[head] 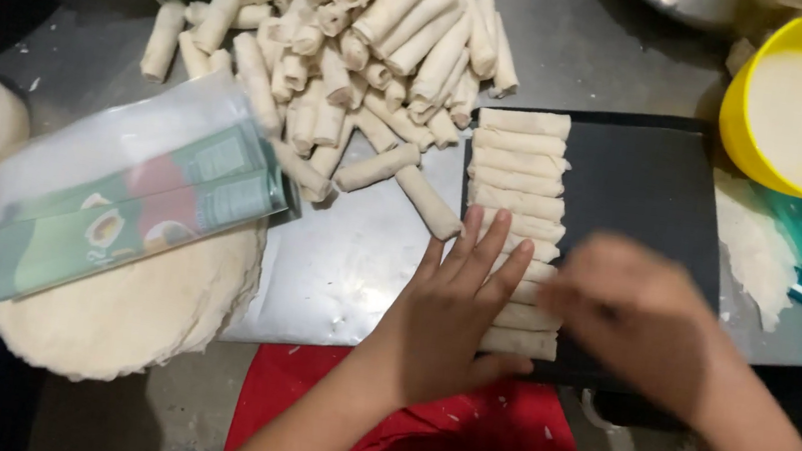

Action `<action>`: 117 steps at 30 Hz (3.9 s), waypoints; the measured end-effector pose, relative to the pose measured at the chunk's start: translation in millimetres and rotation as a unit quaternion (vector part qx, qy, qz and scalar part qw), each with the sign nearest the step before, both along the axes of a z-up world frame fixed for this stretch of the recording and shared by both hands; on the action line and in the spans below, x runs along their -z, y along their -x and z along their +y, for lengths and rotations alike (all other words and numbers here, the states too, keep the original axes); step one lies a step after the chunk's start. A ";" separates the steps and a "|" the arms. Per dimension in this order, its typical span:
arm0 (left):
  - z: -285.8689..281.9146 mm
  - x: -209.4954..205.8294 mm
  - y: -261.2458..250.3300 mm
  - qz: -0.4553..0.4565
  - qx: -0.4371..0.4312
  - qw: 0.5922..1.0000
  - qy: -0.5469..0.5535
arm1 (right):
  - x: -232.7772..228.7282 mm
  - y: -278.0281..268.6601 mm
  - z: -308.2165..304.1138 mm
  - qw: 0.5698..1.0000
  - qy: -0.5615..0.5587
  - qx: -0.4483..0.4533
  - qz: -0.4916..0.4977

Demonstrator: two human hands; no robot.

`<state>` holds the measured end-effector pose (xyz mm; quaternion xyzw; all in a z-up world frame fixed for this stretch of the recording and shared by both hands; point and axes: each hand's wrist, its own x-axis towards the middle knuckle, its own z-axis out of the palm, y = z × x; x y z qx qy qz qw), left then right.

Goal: Arranging rolled lumpia on a tray and sliding them into plastic bags for packaging.

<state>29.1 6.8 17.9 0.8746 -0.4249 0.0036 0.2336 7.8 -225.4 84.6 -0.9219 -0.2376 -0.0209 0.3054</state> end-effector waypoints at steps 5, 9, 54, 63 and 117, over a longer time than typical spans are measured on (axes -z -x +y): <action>-2.5 15.8 -9.2 -0.092 -0.007 0.994 0.066 | -4.6 -79.9 77.0 0.976 0.130 0.101 0.146; -1.1 13.2 -7.2 -0.143 -0.015 0.988 0.046 | 38.0 -103.6 79.6 0.982 0.183 0.038 -0.017; -52.4 -34.3 -69.6 0.271 -0.133 0.935 0.187 | 50.5 -106.7 -25.3 0.983 -0.002 0.174 0.057; -107.5 29.7 -90.9 -0.046 -0.160 0.983 -0.071 | 49.3 -238.5 20.0 0.990 0.033 0.139 0.007; -76.1 -5.3 -156.8 0.148 0.070 0.970 0.181 | 56.2 -238.1 -36.8 0.964 0.220 0.129 -0.070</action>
